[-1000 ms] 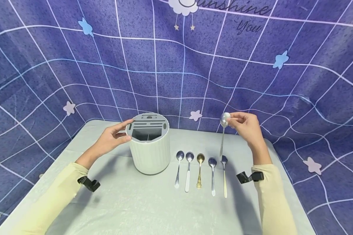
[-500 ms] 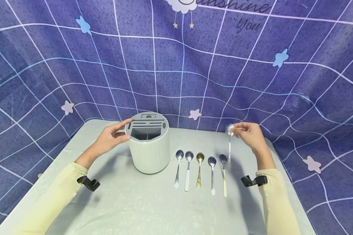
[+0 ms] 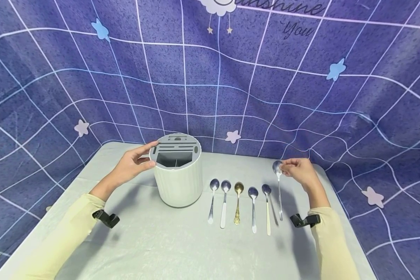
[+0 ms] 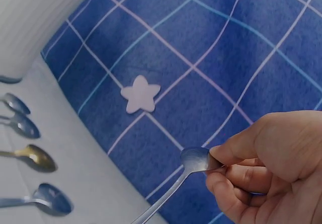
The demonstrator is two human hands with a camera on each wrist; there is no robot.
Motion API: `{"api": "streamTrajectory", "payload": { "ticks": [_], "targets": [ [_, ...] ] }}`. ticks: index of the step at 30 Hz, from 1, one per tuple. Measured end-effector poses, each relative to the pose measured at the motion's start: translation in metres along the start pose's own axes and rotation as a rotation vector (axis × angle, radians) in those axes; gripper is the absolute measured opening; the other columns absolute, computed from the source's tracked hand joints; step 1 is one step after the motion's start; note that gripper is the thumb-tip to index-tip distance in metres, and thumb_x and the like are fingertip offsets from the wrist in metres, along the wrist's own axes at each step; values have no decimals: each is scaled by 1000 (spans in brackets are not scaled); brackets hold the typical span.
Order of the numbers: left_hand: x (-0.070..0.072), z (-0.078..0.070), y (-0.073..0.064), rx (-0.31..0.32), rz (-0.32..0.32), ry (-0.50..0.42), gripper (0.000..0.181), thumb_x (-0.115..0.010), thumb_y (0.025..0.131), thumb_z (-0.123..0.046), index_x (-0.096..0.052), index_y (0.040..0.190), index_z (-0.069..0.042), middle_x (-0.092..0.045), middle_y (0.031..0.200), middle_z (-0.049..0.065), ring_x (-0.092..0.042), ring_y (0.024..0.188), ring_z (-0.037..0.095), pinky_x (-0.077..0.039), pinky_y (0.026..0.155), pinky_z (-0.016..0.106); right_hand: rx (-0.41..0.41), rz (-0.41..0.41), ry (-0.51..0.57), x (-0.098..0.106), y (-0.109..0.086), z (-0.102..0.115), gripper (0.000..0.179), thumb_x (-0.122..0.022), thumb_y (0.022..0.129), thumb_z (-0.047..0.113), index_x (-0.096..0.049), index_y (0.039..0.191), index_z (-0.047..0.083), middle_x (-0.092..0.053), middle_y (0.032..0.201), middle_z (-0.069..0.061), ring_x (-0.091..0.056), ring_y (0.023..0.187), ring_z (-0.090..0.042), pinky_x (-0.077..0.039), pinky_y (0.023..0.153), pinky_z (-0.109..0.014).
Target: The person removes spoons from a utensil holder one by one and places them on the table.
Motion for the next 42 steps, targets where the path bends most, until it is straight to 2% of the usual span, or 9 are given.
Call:
{"api": "streamTrajectory", "payload": {
  "ticks": [5,9,15,20,27,33,42],
  "targets": [
    [0,1,0,-7,-1,-9,66,-74,93,-6,-47,154,-10,-44,159,10,-50,132,16,-50,110,31,-26,6,8,0,-1,-15,36,-62,98,5,-57,119,-24,-68,82,12,-63,76,0,-59,73,-14],
    [0,1,0,-12,0,-13,66,-74,93,-5,-47,154,-10,-44,158,10,-50,133,19,-50,108,26,-46,15,7,-1,-2,-29,38,-62,98,5,-56,120,-25,-70,83,10,-64,76,0,-59,72,-15],
    [0,1,0,-5,3,-11,66,-74,93,-6,-47,154,-11,-44,159,10,-48,136,28,-50,110,32,-89,52,29,-1,-2,-47,36,-61,99,5,-56,119,-25,-70,84,7,-65,77,-1,-60,72,-17],
    [-1,1,0,-1,0,-10,66,-74,93,-6,-48,154,-11,-44,158,10,-49,135,28,-49,111,38,-118,89,65,-1,-3,-55,32,-61,98,3,-58,116,-24,-69,82,5,-64,76,-4,-61,72,-19],
    [0,0,0,-2,3,-4,66,-74,93,-6,-47,154,-12,-44,159,9,-48,134,25,-50,110,32,-150,148,121,-2,-2,-67,25,-61,98,2,-63,112,-19,-70,82,5,-64,75,-4,-60,71,-17],
    [0,1,1,-2,4,-3,67,-74,93,-6,-47,154,-12,-44,159,8,-47,136,27,-49,111,34,-205,158,192,-4,0,-83,14,-63,97,2,-70,104,-8,-70,81,4,-66,74,-5,-61,71,-18],
    [0,1,0,-10,5,7,67,-73,93,-6,-46,155,-12,-43,160,8,-47,137,30,-49,111,34,-235,169,308,-9,2,-103,10,-65,99,3,-74,102,-2,-73,85,5,-68,76,-5,-61,72,-17]
  ]
}}
Point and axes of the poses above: each hand's wrist, its own y-axis towards the middle knuckle, its own x-axis out of the back of the hand, z = x × y, the point moved 2 cm from there along y, towards the middle knuckle
